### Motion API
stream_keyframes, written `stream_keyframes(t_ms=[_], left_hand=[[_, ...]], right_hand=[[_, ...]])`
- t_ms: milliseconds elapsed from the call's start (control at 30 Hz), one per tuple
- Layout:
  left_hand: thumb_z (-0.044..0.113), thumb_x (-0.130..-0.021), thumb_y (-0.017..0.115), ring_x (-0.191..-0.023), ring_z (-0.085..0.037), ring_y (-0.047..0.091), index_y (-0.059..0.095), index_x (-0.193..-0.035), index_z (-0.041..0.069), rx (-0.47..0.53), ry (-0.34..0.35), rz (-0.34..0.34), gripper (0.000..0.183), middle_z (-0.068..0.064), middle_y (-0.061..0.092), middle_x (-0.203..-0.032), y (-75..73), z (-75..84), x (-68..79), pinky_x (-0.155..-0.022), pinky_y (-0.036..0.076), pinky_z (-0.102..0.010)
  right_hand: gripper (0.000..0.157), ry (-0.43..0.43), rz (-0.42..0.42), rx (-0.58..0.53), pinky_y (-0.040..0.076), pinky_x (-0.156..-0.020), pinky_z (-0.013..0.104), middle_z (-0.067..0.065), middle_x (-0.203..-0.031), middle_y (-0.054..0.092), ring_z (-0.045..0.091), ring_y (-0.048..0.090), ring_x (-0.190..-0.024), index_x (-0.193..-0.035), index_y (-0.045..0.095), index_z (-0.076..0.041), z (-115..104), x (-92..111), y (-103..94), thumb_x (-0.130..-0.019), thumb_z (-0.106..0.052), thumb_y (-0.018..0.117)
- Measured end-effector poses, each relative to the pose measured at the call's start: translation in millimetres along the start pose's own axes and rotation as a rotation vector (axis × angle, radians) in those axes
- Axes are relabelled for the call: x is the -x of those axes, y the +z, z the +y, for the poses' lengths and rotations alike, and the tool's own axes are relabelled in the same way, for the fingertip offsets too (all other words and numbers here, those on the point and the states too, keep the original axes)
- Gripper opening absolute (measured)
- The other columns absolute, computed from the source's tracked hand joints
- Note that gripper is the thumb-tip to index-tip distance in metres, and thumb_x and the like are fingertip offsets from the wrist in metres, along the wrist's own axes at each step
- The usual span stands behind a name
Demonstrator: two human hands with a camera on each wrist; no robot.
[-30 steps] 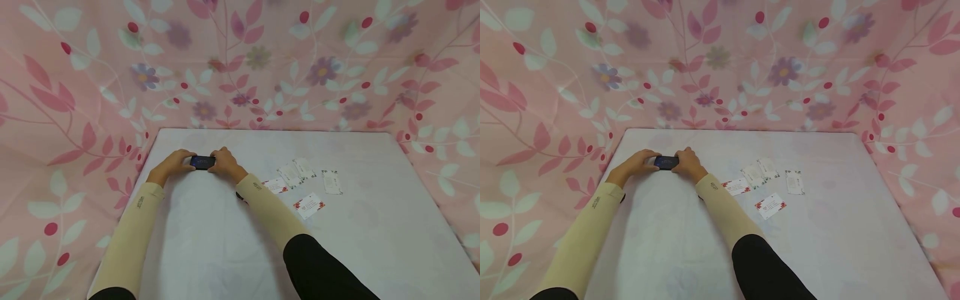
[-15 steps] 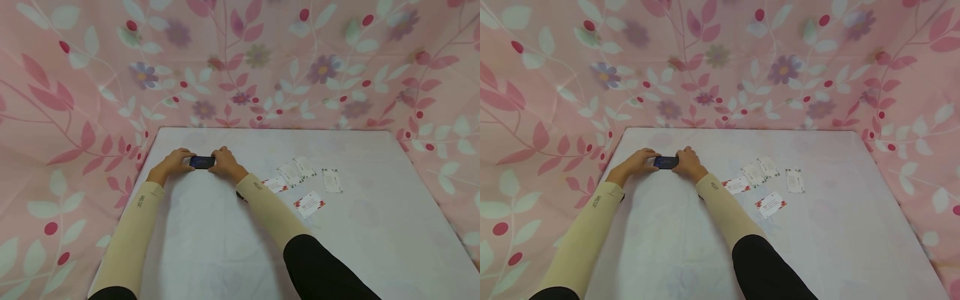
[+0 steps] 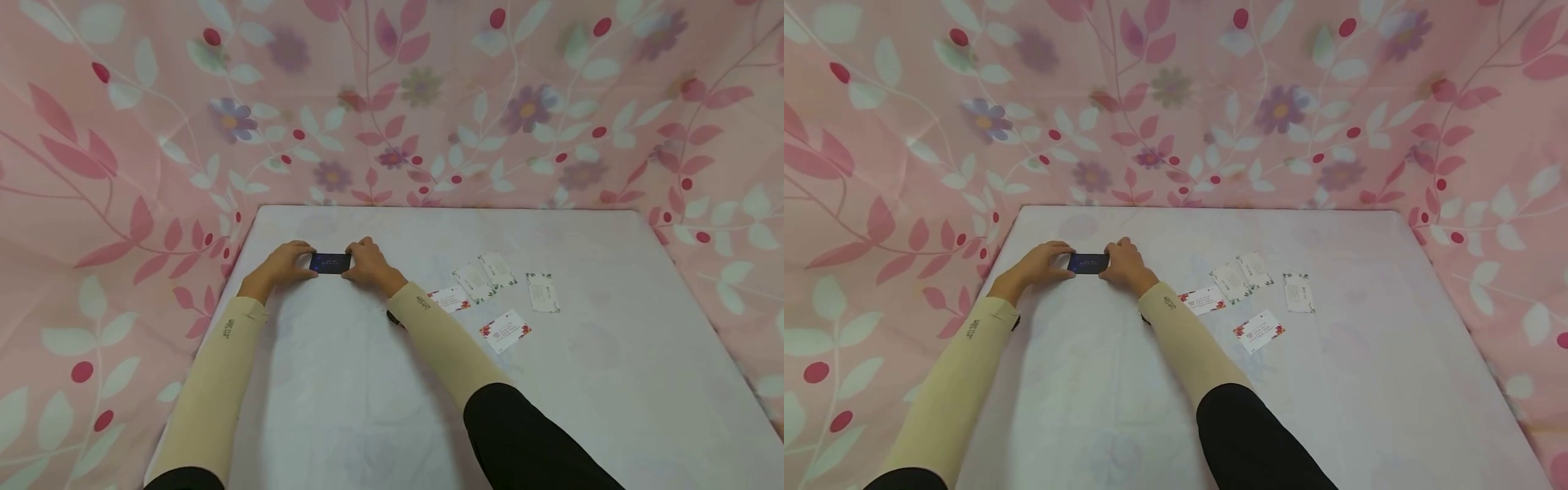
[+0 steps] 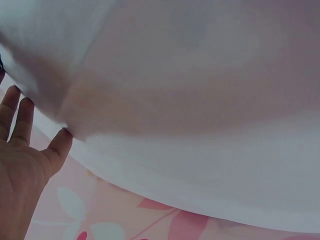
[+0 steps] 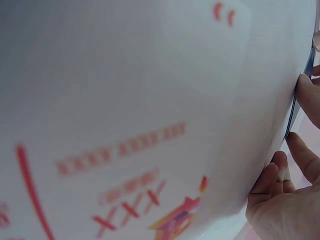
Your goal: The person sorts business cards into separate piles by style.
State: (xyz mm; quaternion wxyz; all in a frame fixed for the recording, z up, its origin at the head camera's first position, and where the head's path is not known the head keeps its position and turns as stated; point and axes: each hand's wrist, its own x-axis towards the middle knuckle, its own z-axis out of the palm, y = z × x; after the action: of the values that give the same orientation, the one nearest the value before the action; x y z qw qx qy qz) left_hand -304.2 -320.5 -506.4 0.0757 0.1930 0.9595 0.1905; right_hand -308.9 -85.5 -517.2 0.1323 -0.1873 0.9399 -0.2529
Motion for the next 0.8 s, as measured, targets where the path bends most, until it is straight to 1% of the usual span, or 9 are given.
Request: stream_keyframes(t_ms=[333,433,533,633,700,800], left_hand=[[0.022,-0.082,0.081,-0.133,-0.044,0.044,0.058,-0.131,-0.005,0.007,0.002,-0.003,0.061,-0.029,0.052,-0.138,0.6,1.2,-1.0,-0.115,0.030,-0.055],[0.023,-0.083,0.080,-0.134,-0.045,0.043,0.055,-0.134,-0.006,0.017,-0.010,-0.001,0.064,-0.029,0.051,-0.140,1.8,1.7,-1.1,-0.115,0.028,-0.055],[0.024,-0.083,0.080,-0.136,-0.045,0.041,0.052,-0.137,-0.006,0.031,-0.021,-0.004,0.068,-0.029,0.049,-0.142,2.9,1.6,-0.9,-0.117,0.026,-0.055],[0.029,-0.085,0.078,-0.140,-0.045,0.036,0.047,-0.141,-0.004,0.061,-0.055,-0.027,0.073,-0.028,0.046,-0.146,3.5,1.2,0.7,-0.118,0.023,-0.055],[0.034,-0.088,0.075,-0.143,-0.044,0.032,0.042,-0.146,-0.002,0.094,-0.099,-0.051,0.076,-0.026,0.042,-0.150,4.0,0.6,2.0,-0.119,0.021,-0.055],[0.044,-0.094,0.065,-0.147,-0.042,0.024,0.033,-0.153,0.005,0.134,-0.176,-0.063,0.078,-0.023,0.032,-0.157,3.9,-0.7,4.6,-0.120,0.017,-0.057]], right_hand=[[0.058,-0.010,0.006,-0.013,0.039,-0.109,0.035,0.011,-0.139,0.042,0.024,0.045,-0.124,-0.137,0.055,-0.012,2,4,-2.0,-0.088,-0.036,0.075],[0.062,0.000,-0.001,-0.008,0.039,-0.109,0.035,0.012,-0.141,0.041,0.024,0.045,-0.126,-0.140,0.051,-0.012,3,3,-2.7,-0.088,-0.038,0.074],[0.076,0.008,-0.016,-0.036,0.038,-0.112,0.036,0.012,-0.146,0.038,0.024,0.044,-0.130,-0.148,0.041,-0.012,4,3,-4.5,-0.087,-0.041,0.074],[0.093,-0.011,-0.056,-0.096,0.036,-0.114,0.039,0.014,-0.152,0.033,0.024,0.040,-0.137,-0.155,0.025,-0.013,5,4,-9.4,-0.084,-0.046,0.076],[0.103,-0.048,-0.091,-0.126,0.034,-0.116,0.041,0.015,-0.156,0.027,0.025,0.035,-0.142,-0.158,0.015,-0.015,7,6,-13.8,-0.082,-0.051,0.075],[0.110,-0.120,-0.135,-0.143,0.028,-0.119,0.045,0.015,-0.163,0.015,0.025,0.022,-0.150,-0.159,0.005,-0.017,8,13,-24.0,-0.082,-0.056,0.073]])
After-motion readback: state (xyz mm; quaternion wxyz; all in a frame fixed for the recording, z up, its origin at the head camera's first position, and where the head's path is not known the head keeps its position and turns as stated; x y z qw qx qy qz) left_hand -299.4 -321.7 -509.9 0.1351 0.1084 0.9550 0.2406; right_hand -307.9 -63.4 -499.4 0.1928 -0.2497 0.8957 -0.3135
